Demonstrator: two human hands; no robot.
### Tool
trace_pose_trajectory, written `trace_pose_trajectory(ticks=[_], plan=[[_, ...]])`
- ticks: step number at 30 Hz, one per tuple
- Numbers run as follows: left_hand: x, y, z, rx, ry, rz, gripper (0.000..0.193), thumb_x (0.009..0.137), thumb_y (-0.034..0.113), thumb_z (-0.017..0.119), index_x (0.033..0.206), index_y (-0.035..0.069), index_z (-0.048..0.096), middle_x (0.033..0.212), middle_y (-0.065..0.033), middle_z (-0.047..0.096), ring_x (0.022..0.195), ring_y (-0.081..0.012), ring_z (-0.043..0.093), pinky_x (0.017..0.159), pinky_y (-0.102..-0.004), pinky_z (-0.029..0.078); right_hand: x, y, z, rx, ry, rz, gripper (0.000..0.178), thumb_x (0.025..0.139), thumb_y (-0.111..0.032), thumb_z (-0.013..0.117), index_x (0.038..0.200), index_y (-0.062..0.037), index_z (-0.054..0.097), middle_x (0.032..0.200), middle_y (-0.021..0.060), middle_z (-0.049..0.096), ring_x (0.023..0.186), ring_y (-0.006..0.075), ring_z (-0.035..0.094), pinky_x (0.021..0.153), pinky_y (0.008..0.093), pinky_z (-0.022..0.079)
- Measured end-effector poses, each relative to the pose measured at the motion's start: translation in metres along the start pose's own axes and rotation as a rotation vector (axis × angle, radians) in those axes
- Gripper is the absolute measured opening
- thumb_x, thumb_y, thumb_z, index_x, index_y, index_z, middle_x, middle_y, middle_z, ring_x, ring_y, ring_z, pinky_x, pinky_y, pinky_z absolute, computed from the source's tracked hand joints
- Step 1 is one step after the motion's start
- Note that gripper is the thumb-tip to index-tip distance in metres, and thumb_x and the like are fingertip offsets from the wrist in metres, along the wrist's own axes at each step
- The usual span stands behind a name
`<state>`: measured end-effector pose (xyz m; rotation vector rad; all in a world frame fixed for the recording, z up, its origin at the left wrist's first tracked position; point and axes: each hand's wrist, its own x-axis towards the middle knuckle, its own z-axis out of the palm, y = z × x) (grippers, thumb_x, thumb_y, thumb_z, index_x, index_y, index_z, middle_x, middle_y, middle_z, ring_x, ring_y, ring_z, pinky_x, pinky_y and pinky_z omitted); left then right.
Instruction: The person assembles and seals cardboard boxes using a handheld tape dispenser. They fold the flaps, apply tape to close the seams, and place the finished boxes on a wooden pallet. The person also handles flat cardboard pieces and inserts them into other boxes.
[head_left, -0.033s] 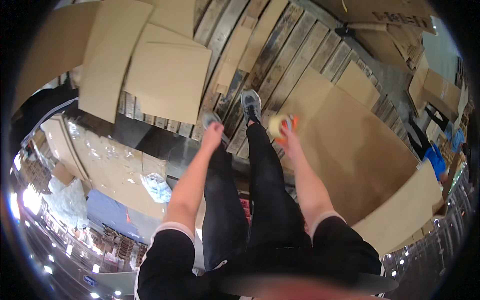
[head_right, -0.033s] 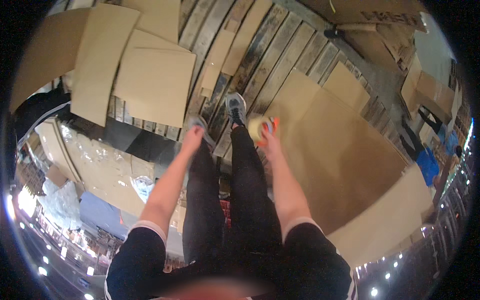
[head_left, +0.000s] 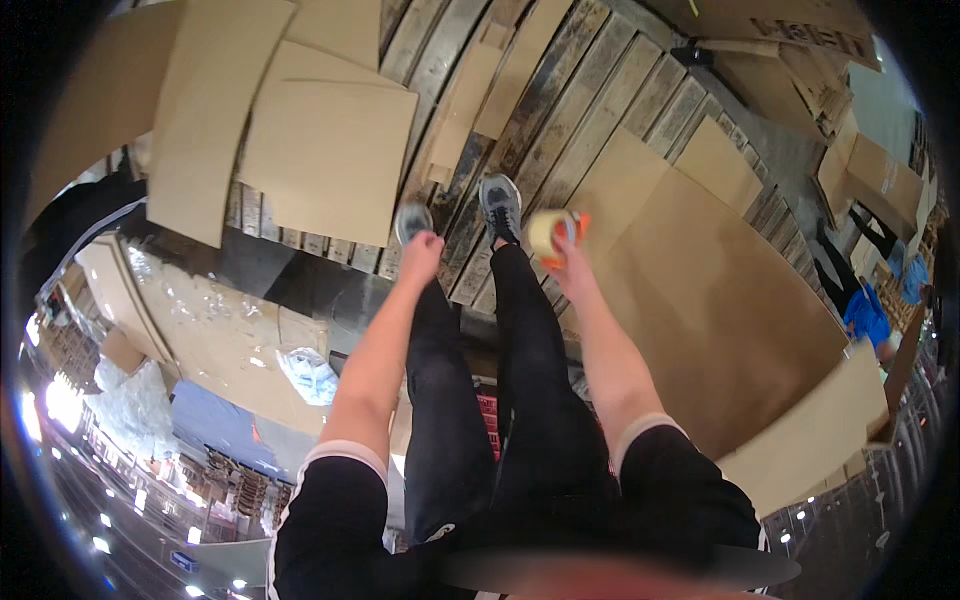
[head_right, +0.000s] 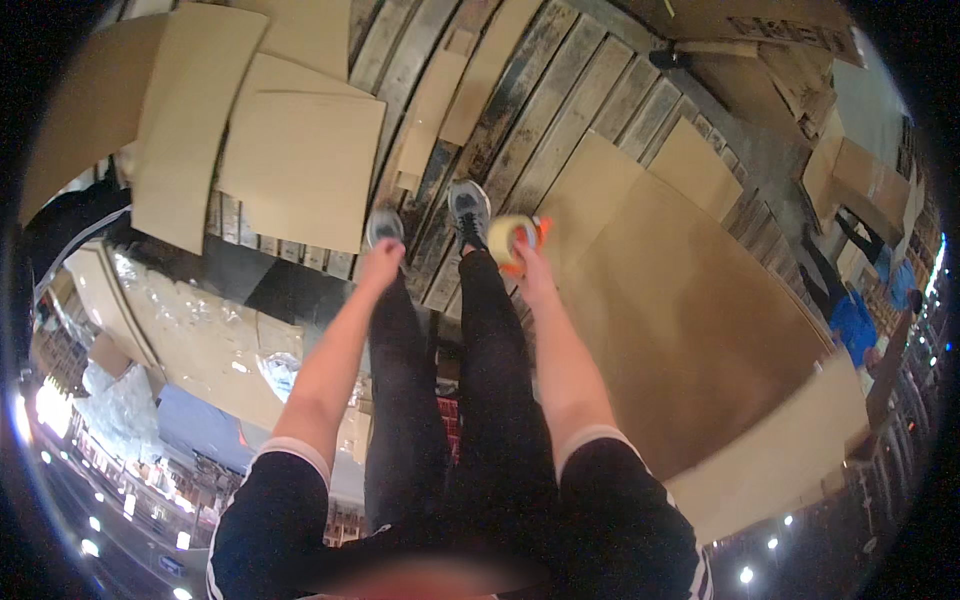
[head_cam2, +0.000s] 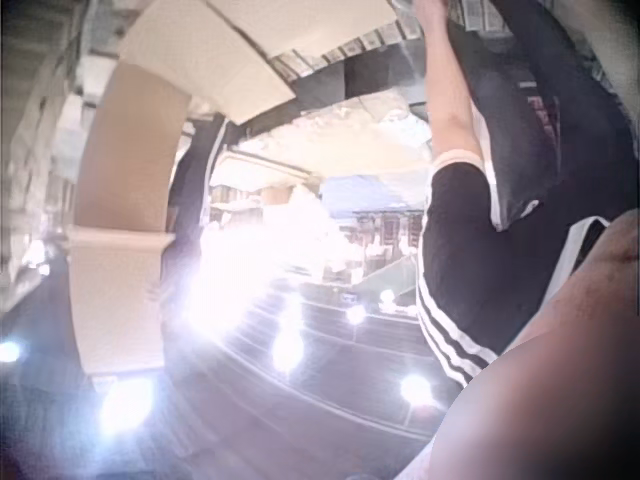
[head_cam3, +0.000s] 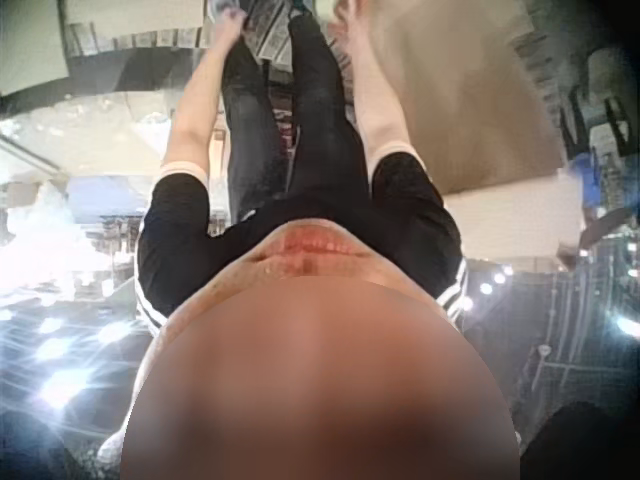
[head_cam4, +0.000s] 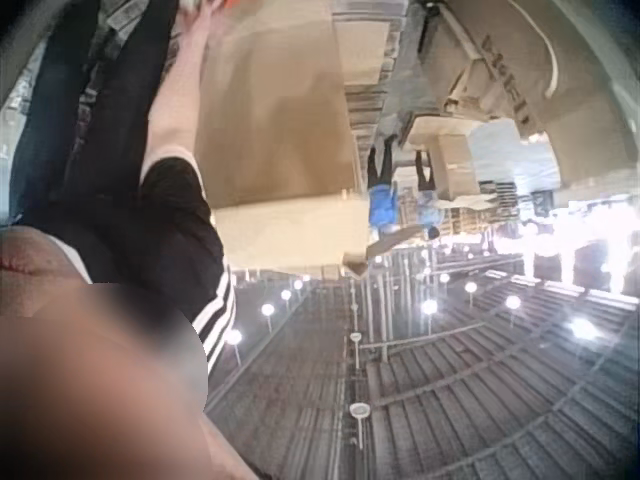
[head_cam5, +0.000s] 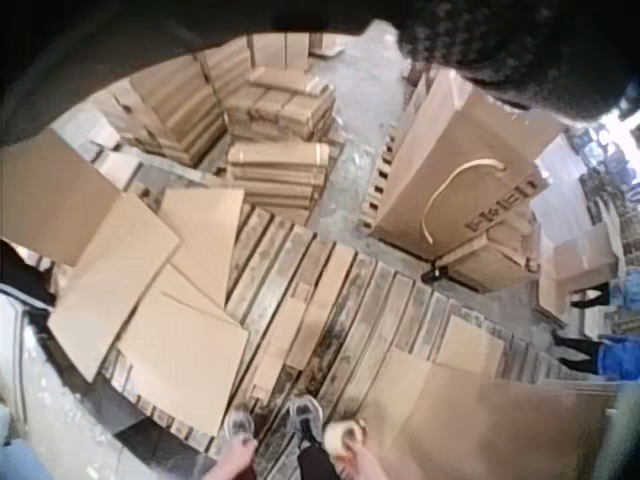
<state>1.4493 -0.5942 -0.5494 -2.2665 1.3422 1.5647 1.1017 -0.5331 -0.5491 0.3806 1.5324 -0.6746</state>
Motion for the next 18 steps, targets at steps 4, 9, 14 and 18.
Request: trace_pose_trajectory(ticks=[4, 9, 14, 18], plan=[[0.139, -0.020, 0.053, 0.163, -0.082, -0.095, 0.062, 0.098, 0.044, 0.072, 0.141, 0.000, 0.063, 0.138, -0.0271, 0.066, 0.131, -0.0437, 0.063, 0.107, -0.0511, 0.052, 0.148, -0.026, 0.128, 0.058, -0.076, -0.014, 0.053, 0.102, -0.045, 0.069, 0.144, -0.0138, 0.064, 0.145, 0.0018, 0.066, 0.140, 0.0263, 0.057, 0.121, 0.0594, 0.034], [0.227, -0.026, 0.104, 0.267, -0.061, -0.050, 0.082, 0.096, 0.059, 0.073, 0.153, 0.004, 0.051, 0.147, -0.0268, 0.059, 0.138, -0.0473, 0.058, 0.113, -0.0548, 0.050, 0.274, -0.062, 0.240, -0.037, 0.081, -0.077, 0.052, 0.095, -0.043, 0.078, 0.138, -0.0150, 0.066, 0.143, 0.0059, 0.067, 0.144, 0.0255, 0.047, 0.119, 0.0597, 0.027], [0.266, -0.041, 0.093, 0.301, -0.083, 0.010, 0.055, 0.105, 0.052, 0.062, 0.129, 0.003, 0.068, 0.129, -0.0273, 0.069, 0.121, -0.0483, 0.067, 0.104, -0.0569, 0.054, 0.280, -0.045, 0.247, -0.054, -0.080, -0.317, 0.051, 0.086, -0.014, 0.086, 0.134, -0.0077, 0.068, 0.123, 0.0047, 0.074, 0.117, 0.0216, 0.066, 0.105, 0.0448, 0.046], [0.246, -0.031, 0.057, -0.092, 0.055, 0.106, 0.045, 0.110, 0.039, 0.056, 0.112, -0.004, 0.070, 0.114, -0.0320, 0.071, 0.110, -0.0491, 0.069, 0.096, -0.0534, 0.053, 0.203, -0.021, 0.215, 0.051, -0.260, -0.331, 0.041, 0.090, 0.000, 0.072, 0.131, -0.0004, 0.069, 0.116, 0.0066, 0.075, 0.110, 0.0205, 0.072, 0.098, 0.0363, 0.056]])
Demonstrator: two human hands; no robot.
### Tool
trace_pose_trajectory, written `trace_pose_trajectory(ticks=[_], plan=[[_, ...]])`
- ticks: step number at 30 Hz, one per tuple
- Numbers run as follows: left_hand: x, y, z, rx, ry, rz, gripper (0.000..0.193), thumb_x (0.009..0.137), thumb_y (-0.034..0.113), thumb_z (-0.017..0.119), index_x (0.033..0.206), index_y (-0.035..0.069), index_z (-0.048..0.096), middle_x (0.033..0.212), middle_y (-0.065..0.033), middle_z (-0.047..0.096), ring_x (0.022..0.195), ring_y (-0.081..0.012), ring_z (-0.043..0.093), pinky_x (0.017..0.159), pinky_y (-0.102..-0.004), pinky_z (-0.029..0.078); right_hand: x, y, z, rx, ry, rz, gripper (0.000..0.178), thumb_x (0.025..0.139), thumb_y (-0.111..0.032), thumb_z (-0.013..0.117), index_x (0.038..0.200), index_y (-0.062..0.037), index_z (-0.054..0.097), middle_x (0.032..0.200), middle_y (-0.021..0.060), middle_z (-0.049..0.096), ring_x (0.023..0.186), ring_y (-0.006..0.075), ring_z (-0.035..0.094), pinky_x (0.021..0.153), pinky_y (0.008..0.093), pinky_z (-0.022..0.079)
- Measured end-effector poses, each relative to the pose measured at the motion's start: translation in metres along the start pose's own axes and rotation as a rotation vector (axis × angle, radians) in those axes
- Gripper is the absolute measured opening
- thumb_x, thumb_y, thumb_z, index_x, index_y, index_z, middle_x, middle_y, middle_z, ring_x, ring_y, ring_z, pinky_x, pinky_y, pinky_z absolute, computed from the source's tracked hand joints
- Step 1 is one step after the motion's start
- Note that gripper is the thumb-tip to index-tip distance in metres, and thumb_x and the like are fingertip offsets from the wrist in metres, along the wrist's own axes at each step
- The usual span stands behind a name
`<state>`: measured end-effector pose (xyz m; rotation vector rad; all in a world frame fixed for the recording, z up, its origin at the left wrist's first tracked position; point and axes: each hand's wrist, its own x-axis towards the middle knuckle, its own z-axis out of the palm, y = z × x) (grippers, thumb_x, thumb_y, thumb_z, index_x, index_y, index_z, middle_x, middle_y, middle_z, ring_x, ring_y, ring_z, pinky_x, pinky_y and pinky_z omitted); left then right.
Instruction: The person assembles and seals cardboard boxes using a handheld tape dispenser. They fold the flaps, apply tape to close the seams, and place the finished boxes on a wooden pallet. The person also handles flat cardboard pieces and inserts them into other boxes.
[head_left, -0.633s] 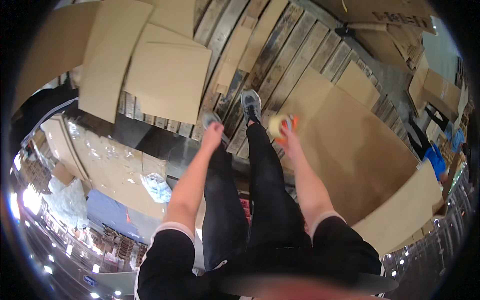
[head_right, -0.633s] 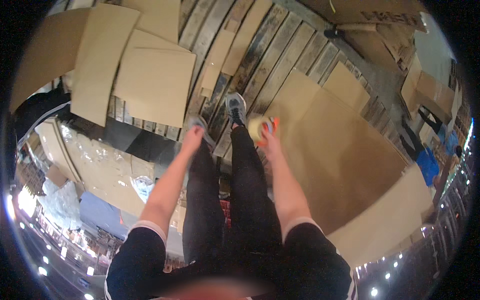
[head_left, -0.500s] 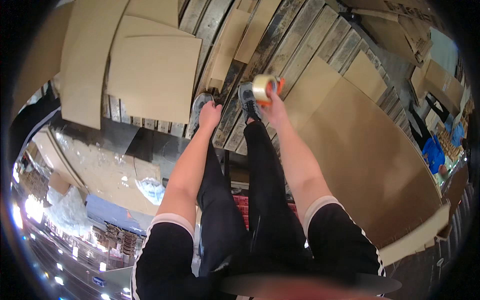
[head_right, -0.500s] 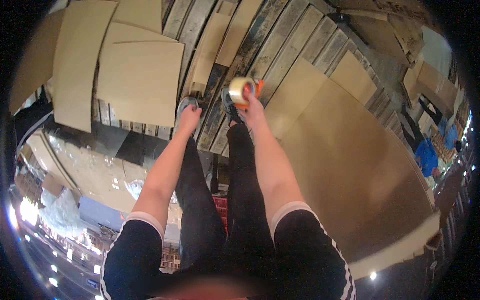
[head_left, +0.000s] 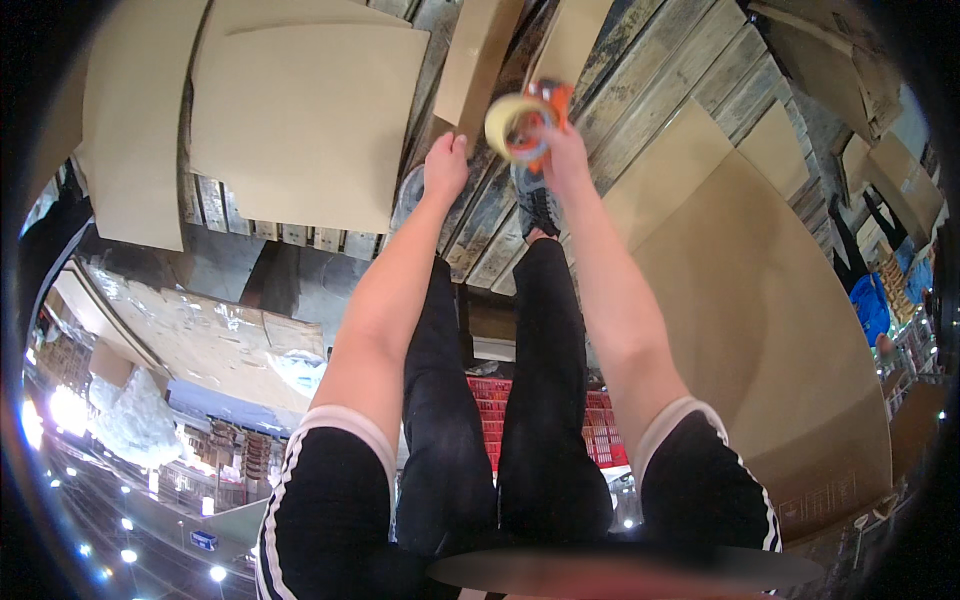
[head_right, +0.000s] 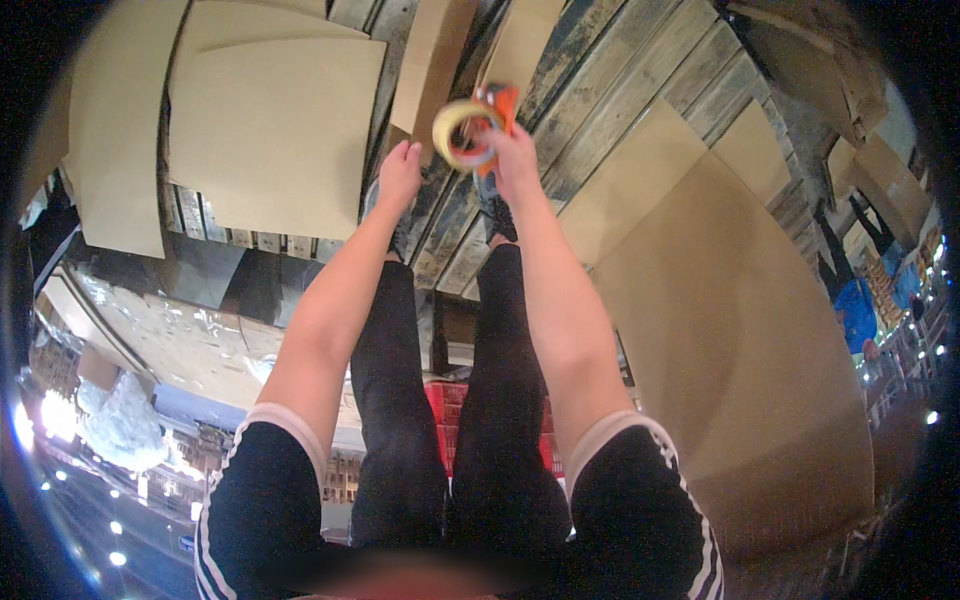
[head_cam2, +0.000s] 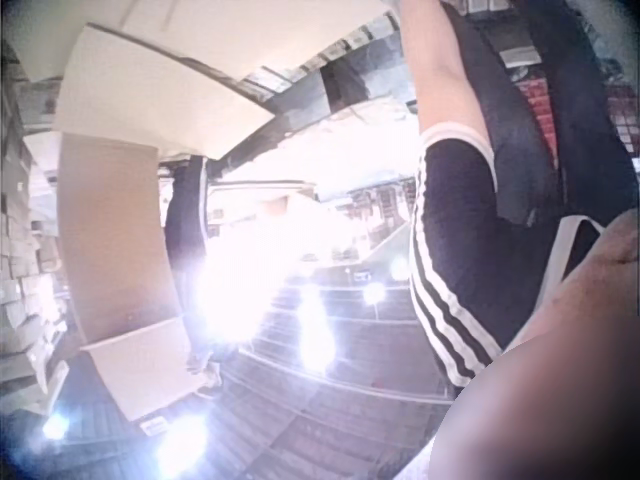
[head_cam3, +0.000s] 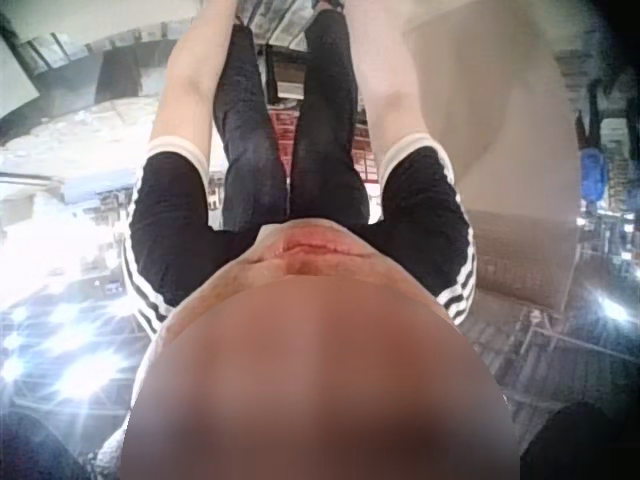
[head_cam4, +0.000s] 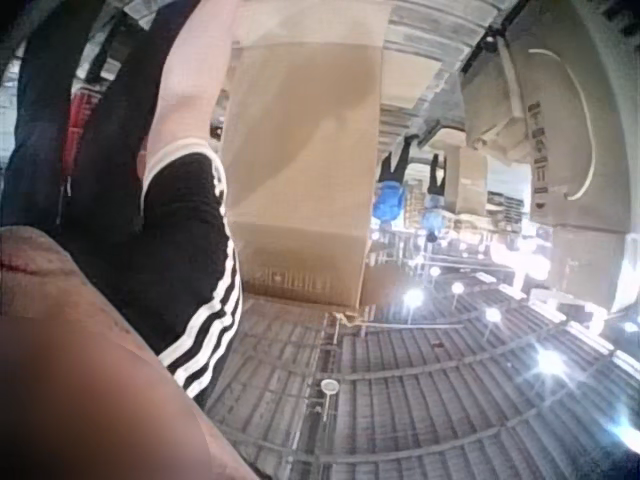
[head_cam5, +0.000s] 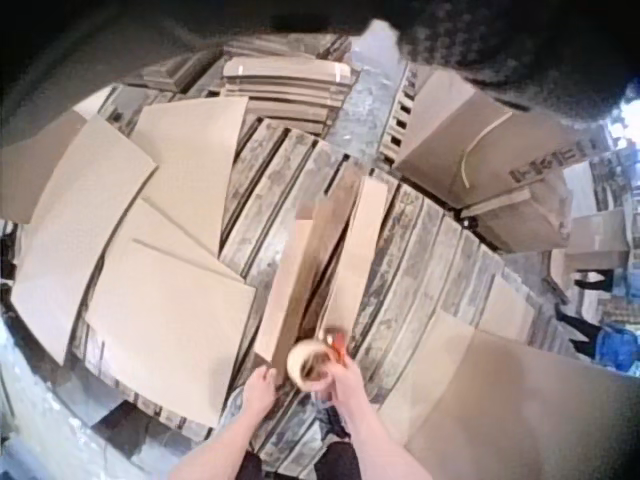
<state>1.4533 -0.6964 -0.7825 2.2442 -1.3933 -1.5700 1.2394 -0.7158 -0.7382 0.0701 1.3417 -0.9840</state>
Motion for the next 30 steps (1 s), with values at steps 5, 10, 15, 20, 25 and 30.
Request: trace_pose_trajectory(ticks=[5, 10, 15, 20, 25, 30], plan=[[-0.073, 0.036, -0.063, -0.657, -0.191, -0.014, 0.029, 0.106, 0.021, 0.065, 0.119, -0.004, 0.071, 0.106, -0.0148, 0.078, 0.102, -0.0210, 0.072, 0.091, -0.0379, 0.055, -0.134, 0.009, -0.002, -0.190, -0.058, 0.236, 0.047, 0.086, 0.004, 0.070, 0.133, -0.0004, 0.069, 0.118, 0.0057, 0.076, 0.106, 0.0179, 0.073, 0.099, 0.0359, 0.058], [-0.176, 0.069, -0.136, -0.407, -0.362, -0.183, 0.029, 0.106, 0.016, 0.064, 0.128, -0.002, 0.070, 0.107, -0.0066, 0.077, 0.098, -0.0147, 0.069, 0.089, -0.0350, 0.056, -0.252, -0.014, 0.038, -0.518, -0.167, 0.174, 0.050, 0.079, 0.001, 0.078, 0.129, -0.0009, 0.071, 0.118, 0.0058, 0.076, 0.110, 0.0170, 0.072, 0.101, 0.0349, 0.055], [-0.285, 0.157, -0.223, -0.394, -0.337, -0.133, 0.028, 0.102, 0.019, 0.060, 0.120, 0.000, 0.071, 0.093, -0.0077, 0.071, 0.085, -0.0177, 0.067, 0.077, -0.0357, 0.054, -0.388, -0.108, 0.126, -0.999, -0.273, -0.027, 0.040, 0.072, -0.010, 0.082, 0.111, -0.0025, 0.072, 0.106, 0.0098, 0.062, 0.103, 0.0302, 0.070, 0.091, 0.0395, 0.057], [-0.378, 0.249, -0.290, -0.639, -0.392, -0.030, 0.031, 0.105, 0.032, 0.069, 0.117, 0.003, 0.072, 0.094, -0.0014, 0.070, 0.085, -0.0098, 0.062, 0.069, -0.0293, 0.050, -0.552, -0.214, 0.188, -1.455, -0.238, -0.470, 0.032, 0.071, -0.019, 0.083, 0.096, -0.0041, 0.070, 0.103, 0.0137, 0.061, 0.097, 0.0358, 0.068, 0.085, 0.0465, 0.058], [-0.435, 0.363, -0.330, -0.727, -0.658, 0.397, 0.057, 0.096, 0.038, 0.084, 0.135, 0.001, 0.063, 0.115, -0.0059, 0.074, 0.099, -0.0151, 0.072, 0.085, -0.0327, 0.060, -0.698, -0.277, 0.213, -1.518, 0.148, -0.819, 0.032, 0.075, -0.025, 0.084, 0.097, -0.0042, 0.072, 0.106, 0.0123, 0.063, 0.104, 0.0331, 0.068, 0.088, 0.0467, 0.058], [-0.522, 0.509, -0.312, -0.575, -0.997, 0.766, 0.085, 0.081, 0.020, 0.095, 0.150, -0.004, 0.051, 0.142, -0.0123, 0.066, 0.132, -0.0249, 0.063, 0.115, -0.0387, 0.048, -0.814, -0.311, 0.185, -1.558, 0.520, -0.954, 0.028, 0.081, -0.019, 0.080, 0.102, -0.0016, 0.073, 0.111, 0.0118, 0.064, 0.112, 0.0314, 0.064, 0.092, 0.0475, 0.056]])
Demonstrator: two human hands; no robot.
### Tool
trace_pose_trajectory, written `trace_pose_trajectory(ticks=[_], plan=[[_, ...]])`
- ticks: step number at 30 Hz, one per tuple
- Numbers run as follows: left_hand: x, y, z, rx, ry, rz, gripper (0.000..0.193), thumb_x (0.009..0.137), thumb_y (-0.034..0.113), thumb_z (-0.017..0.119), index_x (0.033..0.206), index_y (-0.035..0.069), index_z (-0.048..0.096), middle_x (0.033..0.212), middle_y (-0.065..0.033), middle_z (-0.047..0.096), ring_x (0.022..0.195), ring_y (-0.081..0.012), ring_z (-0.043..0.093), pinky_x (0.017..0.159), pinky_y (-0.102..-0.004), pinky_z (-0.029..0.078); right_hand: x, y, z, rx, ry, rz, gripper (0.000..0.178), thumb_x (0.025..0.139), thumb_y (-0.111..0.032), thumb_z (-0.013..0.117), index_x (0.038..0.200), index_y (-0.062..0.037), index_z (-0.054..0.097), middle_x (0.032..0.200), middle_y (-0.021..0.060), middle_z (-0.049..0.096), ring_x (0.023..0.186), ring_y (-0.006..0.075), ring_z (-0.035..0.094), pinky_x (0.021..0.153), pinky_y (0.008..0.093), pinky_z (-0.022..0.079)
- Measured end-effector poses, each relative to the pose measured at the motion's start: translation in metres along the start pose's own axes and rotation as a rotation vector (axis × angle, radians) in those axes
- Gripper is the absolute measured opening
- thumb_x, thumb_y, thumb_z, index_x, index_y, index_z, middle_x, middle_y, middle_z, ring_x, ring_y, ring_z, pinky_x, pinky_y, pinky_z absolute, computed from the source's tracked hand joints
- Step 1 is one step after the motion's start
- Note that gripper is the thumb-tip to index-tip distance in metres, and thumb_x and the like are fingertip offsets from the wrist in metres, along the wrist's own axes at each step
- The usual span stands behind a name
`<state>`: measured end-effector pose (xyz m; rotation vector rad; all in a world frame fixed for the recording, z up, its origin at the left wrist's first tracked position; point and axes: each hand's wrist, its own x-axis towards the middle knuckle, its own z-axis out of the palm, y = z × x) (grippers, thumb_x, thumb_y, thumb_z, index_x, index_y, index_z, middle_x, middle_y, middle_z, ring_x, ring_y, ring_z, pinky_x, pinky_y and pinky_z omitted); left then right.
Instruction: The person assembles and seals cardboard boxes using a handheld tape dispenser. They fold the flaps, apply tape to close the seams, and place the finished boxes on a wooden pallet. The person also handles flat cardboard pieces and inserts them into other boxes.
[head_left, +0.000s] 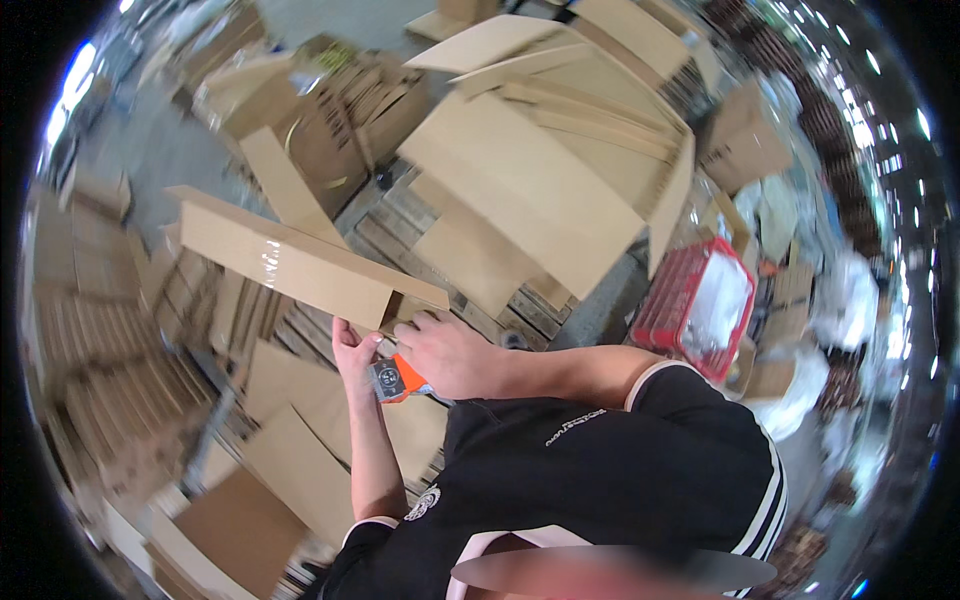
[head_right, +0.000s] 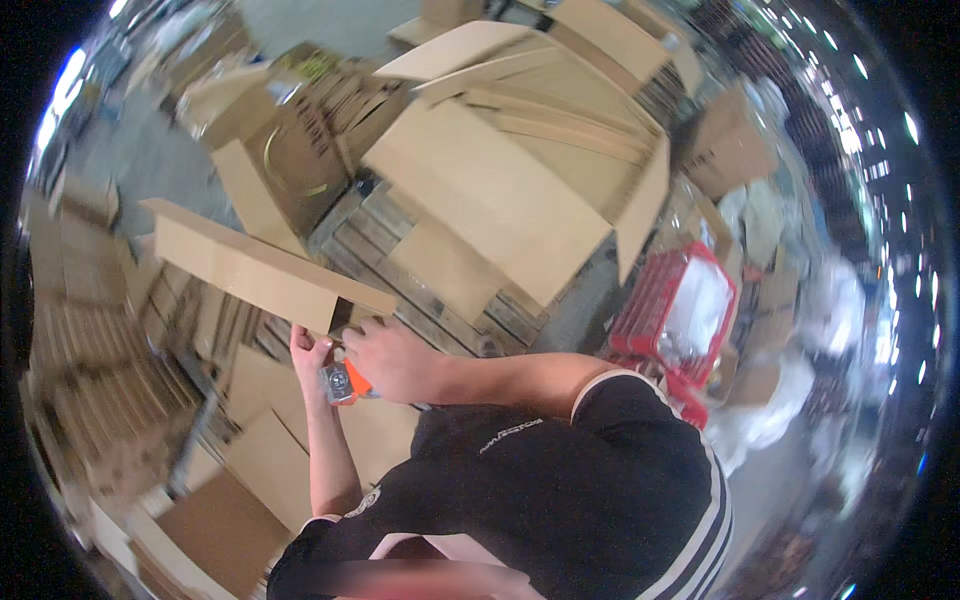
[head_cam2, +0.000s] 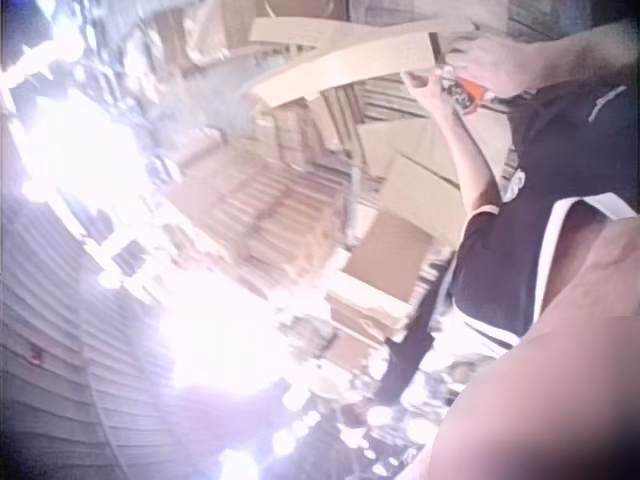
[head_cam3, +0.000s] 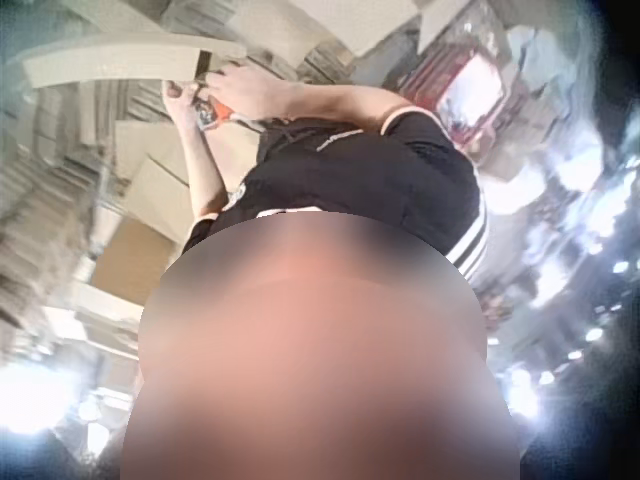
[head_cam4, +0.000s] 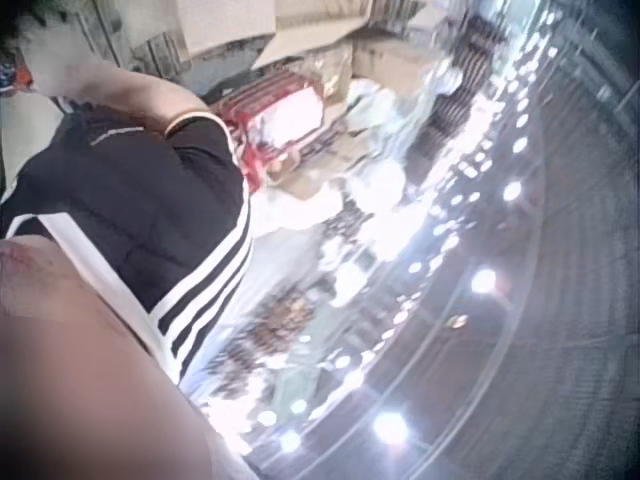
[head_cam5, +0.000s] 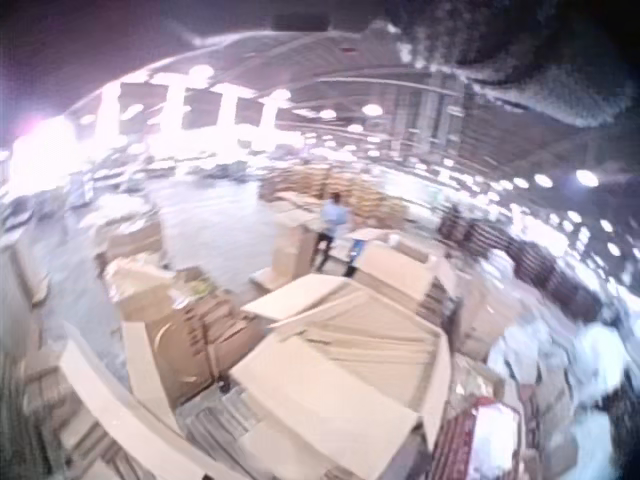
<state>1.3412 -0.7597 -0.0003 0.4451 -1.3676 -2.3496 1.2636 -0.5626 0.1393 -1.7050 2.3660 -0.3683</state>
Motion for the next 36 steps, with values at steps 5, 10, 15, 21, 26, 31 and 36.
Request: trace_pose_trajectory(ticks=[5, 10, 15, 21, 26, 31, 36], plan=[[0.054, 0.034, 0.175, 0.223, -0.268, 0.074, 0.093, 0.077, 0.016, 0.095, 0.155, -0.002, 0.046, 0.146, -0.0122, 0.062, 0.137, -0.0244, 0.058, 0.118, -0.0381, 0.043, -0.085, 0.085, -0.080, 0.016, 0.245, 0.155, 0.024, 0.083, -0.015, 0.074, 0.101, 0.0001, 0.071, 0.113, 0.0122, 0.061, 0.111, 0.0318, 0.061, 0.089, 0.0464, 0.057], [0.113, -0.012, 0.337, 0.300, -0.481, -0.126, 0.070, 0.086, 0.023, 0.090, 0.142, -0.003, 0.057, 0.126, -0.0107, 0.070, 0.113, -0.0205, 0.066, 0.099, -0.0356, 0.052, -0.176, 0.175, -0.113, 0.035, 0.444, 0.319, 0.016, 0.085, -0.011, 0.068, 0.097, -0.0014, 0.071, 0.113, 0.0116, 0.060, 0.110, 0.0312, 0.060, 0.086, 0.0440, 0.059], [0.159, -0.115, 0.473, 0.517, -0.499, -0.133, 0.055, 0.088, 0.022, 0.090, 0.129, -0.005, 0.066, 0.108, -0.0089, 0.076, 0.090, -0.0153, 0.069, 0.081, -0.0324, 0.056, -0.268, 0.263, -0.111, -0.088, 0.399, 0.457, 0.028, 0.079, -0.010, 0.076, 0.107, -0.0060, 0.073, 0.134, 0.0127, 0.063, 0.123, 0.0322, 0.060, 0.104, 0.0457, 0.052], [0.154, -0.201, 0.571, 1.107, -0.269, 0.415, 0.095, 0.078, 0.029, 0.096, 0.150, -0.010, 0.048, 0.145, -0.0277, 0.056, 0.138, -0.0432, 0.052, 0.117, -0.0528, 0.045, -0.399, 0.327, -0.026, 0.398, 0.506, 0.759, 0.037, 0.078, -0.020, 0.085, 0.110, -0.0059, 0.072, 0.152, 0.0180, 0.058, 0.135, 0.0386, 0.058, 0.114, 0.0470, 0.049], [0.174, -0.221, 0.596, 1.301, -0.179, 0.497, 0.099, 0.075, 0.027, 0.096, 0.151, -0.010, 0.045, 0.143, -0.0287, 0.054, 0.138, -0.0491, 0.047, 0.116, -0.0571, 0.044, -0.409, 0.421, 0.050, 0.430, 0.439, 0.888, 0.037, 0.081, -0.027, 0.083, 0.111, -0.0066, 0.076, 0.149, 0.0181, 0.059, 0.138, 0.0403, 0.056, 0.112, 0.0491, 0.050], [0.224, -0.226, 0.613, 1.348, -0.176, 0.605, 0.095, 0.074, 0.026, 0.096, 0.150, -0.006, 0.049, 0.137, -0.0290, 0.055, 0.132, -0.0518, 0.050, 0.119, -0.0580, 0.041, -0.383, 0.497, 0.073, 0.336, 0.067, 0.663, 0.038, 0.080, -0.026, 0.081, 0.115, -0.0123, 0.075, 0.135, 0.0146, 0.064, 0.137, 0.0373, 0.056, 0.114, 0.0577, 0.047], [0.284, -0.235, 0.628, 1.314, -0.120, 0.480, 0.106, 0.074, 0.033, 0.099, 0.158, -0.004, 0.046, 0.158, -0.0345, 0.047, 0.153, -0.0509, 0.040, 0.126, -0.0584, 0.037, -0.426, 0.613, 0.069, 0.278, -0.084, 0.259, 0.046, 0.077, -0.026, 0.084, 0.119, -0.0132, 0.072, 0.133, 0.0108, 0.066, 0.137, 0.0330, 0.057, 0.115, 0.0560, 0.047]])
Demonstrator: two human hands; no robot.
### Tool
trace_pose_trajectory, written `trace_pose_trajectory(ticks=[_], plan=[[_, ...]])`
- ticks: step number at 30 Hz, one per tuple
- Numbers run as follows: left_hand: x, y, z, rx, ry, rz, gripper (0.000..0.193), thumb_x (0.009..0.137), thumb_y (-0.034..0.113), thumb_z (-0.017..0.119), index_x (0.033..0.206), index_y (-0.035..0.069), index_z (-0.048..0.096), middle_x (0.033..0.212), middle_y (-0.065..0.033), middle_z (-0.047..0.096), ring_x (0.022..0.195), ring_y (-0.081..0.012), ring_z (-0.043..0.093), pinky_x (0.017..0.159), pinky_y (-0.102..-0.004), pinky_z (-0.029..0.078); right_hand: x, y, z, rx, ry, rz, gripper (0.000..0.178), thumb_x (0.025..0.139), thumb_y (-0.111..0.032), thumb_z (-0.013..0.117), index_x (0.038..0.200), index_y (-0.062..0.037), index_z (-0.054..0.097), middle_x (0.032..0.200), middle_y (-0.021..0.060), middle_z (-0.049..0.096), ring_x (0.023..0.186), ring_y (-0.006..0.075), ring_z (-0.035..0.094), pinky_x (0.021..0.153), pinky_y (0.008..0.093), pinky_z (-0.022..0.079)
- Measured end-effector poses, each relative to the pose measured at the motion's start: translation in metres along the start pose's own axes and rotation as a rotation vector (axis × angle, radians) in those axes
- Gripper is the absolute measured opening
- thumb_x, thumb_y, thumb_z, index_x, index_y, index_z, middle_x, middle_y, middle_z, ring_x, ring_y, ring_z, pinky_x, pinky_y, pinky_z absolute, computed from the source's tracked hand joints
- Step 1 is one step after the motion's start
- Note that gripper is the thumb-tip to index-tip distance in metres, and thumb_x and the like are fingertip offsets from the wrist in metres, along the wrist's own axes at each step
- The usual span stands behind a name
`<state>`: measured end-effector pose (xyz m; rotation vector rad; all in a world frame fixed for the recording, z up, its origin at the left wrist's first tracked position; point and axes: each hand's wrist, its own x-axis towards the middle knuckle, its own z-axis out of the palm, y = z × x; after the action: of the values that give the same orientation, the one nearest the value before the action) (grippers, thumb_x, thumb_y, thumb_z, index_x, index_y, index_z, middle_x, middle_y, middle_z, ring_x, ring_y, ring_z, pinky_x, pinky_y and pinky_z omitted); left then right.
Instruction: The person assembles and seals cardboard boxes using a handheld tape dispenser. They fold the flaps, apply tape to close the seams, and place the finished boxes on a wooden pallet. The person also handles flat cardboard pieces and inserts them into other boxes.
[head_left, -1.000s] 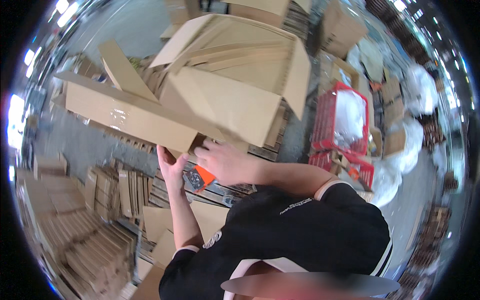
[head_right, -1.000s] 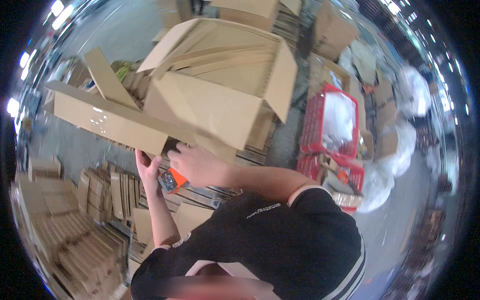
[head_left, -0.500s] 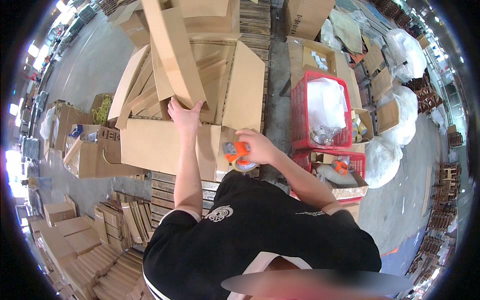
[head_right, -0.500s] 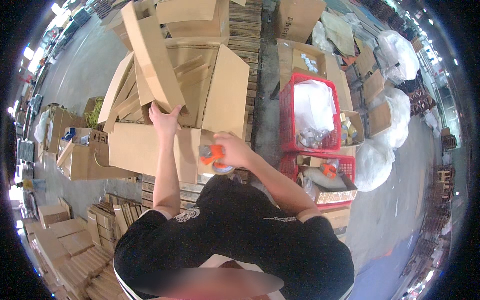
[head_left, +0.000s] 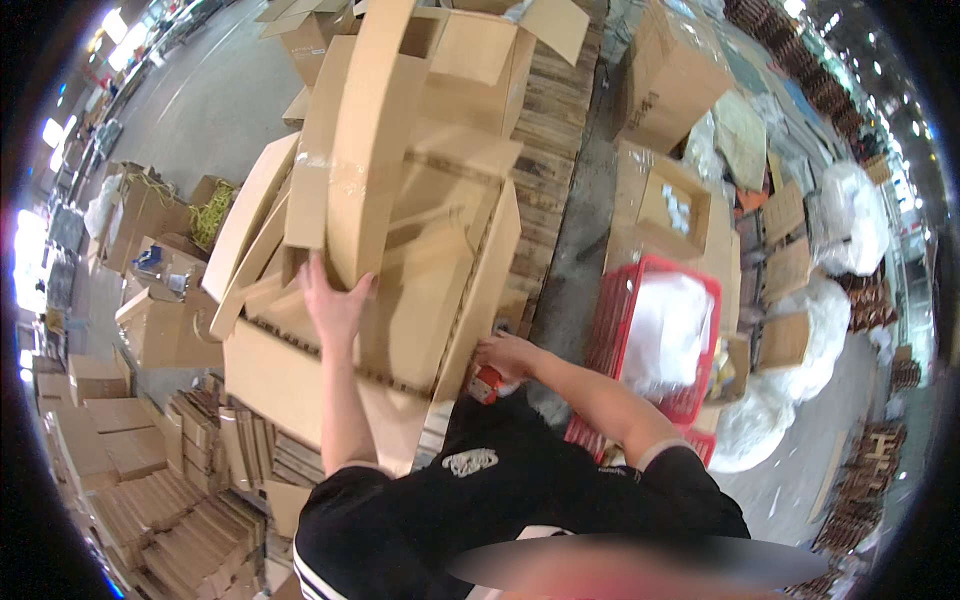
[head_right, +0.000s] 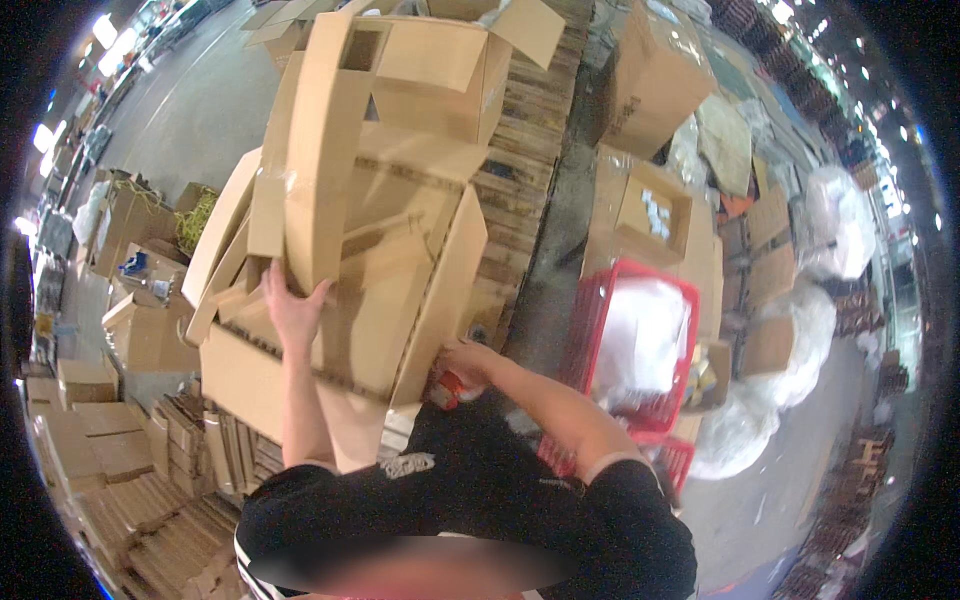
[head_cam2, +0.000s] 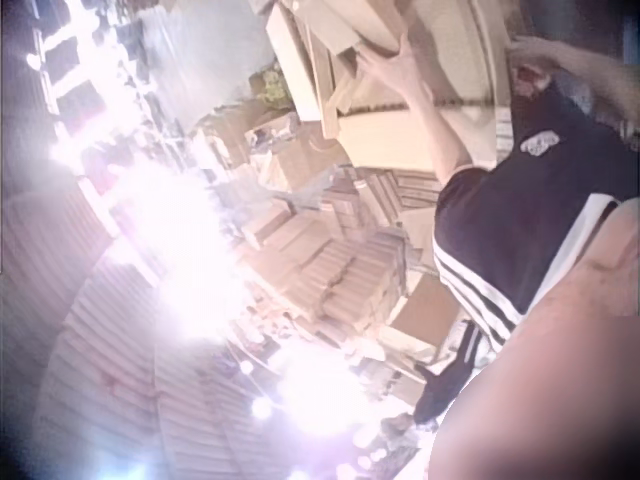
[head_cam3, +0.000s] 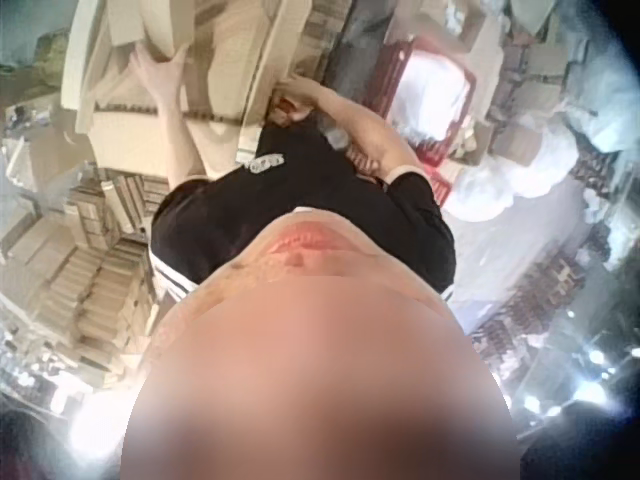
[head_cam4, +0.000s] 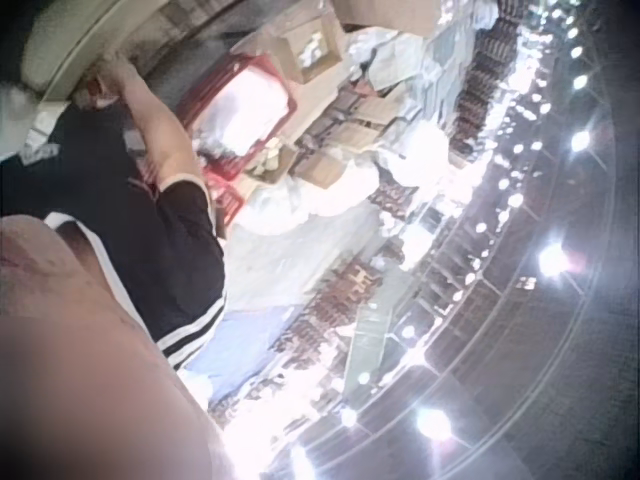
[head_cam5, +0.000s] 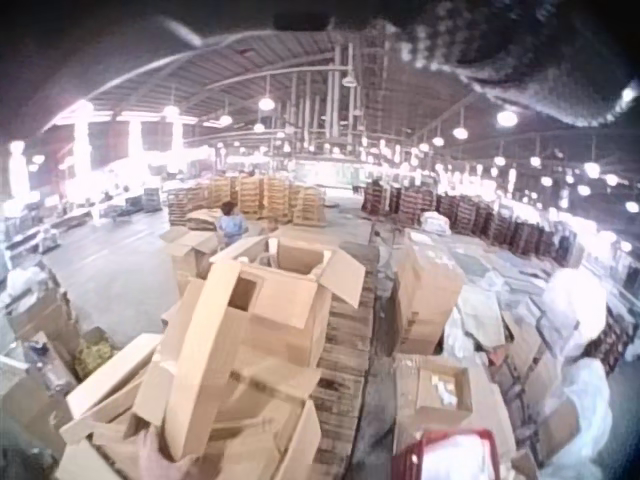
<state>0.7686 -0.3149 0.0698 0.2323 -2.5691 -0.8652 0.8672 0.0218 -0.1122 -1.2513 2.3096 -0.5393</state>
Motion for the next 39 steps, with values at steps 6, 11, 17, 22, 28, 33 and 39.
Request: trace_pose_trajectory(ticks=[6, 11, 17, 22, 28, 33, 39], plan=[[0.091, 0.020, 0.006, -0.092, 0.073, -0.152, 0.104, 0.074, 0.029, 0.100, 0.158, -0.005, 0.049, 0.163, -0.0332, 0.045, 0.154, -0.0437, 0.042, 0.125, -0.0521, 0.039, -0.137, 0.196, -0.111, 0.309, 0.024, 0.792, 0.046, 0.076, -0.024, 0.085, 0.117, -0.0073, 0.071, 0.108, 0.0183, 0.077, 0.105, 0.0373, 0.075, 0.091, 0.0481, 0.058], [0.169, 0.059, 0.035, -0.490, 0.072, -0.237, 0.065, 0.088, 0.003, 0.084, 0.147, -0.007, 0.059, 0.140, -0.0182, 0.066, 0.128, -0.0266, 0.064, 0.112, -0.0385, 0.050, -0.239, 0.298, -0.183, 0.595, 0.657, 1.028, 0.046, 0.085, -0.016, 0.082, 0.128, -0.0029, 0.071, 0.120, 0.0149, 0.079, 0.106, 0.0338, 0.077, 0.089, 0.0447, 0.061], [0.238, 0.093, 0.108, -0.731, -0.160, -0.220, 0.034, 0.091, -0.005, 0.075, 0.124, -0.003, 0.068, 0.112, -0.0050, 0.073, 0.103, -0.0134, 0.067, 0.094, -0.0270, 0.052, -0.121, 0.354, -0.281, 1.666, 1.035, 0.276, 0.056, 0.101, -0.019, 0.064, 0.154, -0.0020, 0.053, 0.151, 0.0154, 0.064, 0.134, 0.0319, 0.066, 0.111, 0.0511, 0.057], [0.252, 0.167, 0.261, -0.529, -0.358, -0.230, 0.030, 0.095, -0.003, 0.069, 0.125, -0.002, 0.066, 0.104, -0.0064, 0.070, 0.096, -0.0146, 0.065, 0.089, -0.0321, 0.053, 0.136, 0.456, -0.365, 2.086, 0.584, 0.058, 0.048, 0.100, -0.015, 0.064, 0.145, -0.0017, 0.058, 0.137, 0.0125, 0.071, 0.127, 0.0291, 0.070, 0.112, 0.0490, 0.054], [0.260, 0.298, 0.377, -0.474, -0.165, -0.381, 0.029, 0.097, -0.003, 0.069, 0.124, -0.001, 0.059, 0.105, -0.0099, 0.067, 0.100, -0.0158, 0.065, 0.093, -0.0320, 0.053, 0.172, 0.507, -0.383, 2.319, 0.274, 0.454, 0.057, 0.083, -0.020, 0.067, 0.139, -0.0068, 0.067, 0.130, 0.0136, 0.075, 0.116, 0.0337, 0.074, 0.104, 0.0515, 0.060], [0.316, 0.384, 0.358, -0.751, 0.078, -0.367, 0.036, 0.097, 0.005, 0.071, 0.129, 0.000, 0.057, 0.119, -0.0086, 0.066, 0.113, -0.0175, 0.064, 0.100, -0.0337, 0.052, 0.176, 0.536, -0.492, 2.356, 0.010, 0.001, 0.052, 0.094, -0.031, 0.073, 0.136, -0.0019, 0.066, 0.120, 0.0125, 0.075, 0.110, 0.0267, 0.075, 0.099, 0.0423, 0.061], [0.415, 0.441, 0.366, -1.276, 0.165, -0.316, 0.057, 0.100, 0.026, 0.071, 0.146, -0.001, 0.049, 0.129, -0.0135, 0.067, 0.119, -0.0238, 0.068, 0.102, -0.0386, 0.057, 0.182, 0.609, -0.646, 2.330, -0.097, -0.937, 0.059, 0.095, -0.041, 0.077, 0.138, -0.0045, 0.059, 0.122, 0.0127, 0.064, 0.116, 0.0299, 0.068, 0.098, 0.0480, 0.059]])
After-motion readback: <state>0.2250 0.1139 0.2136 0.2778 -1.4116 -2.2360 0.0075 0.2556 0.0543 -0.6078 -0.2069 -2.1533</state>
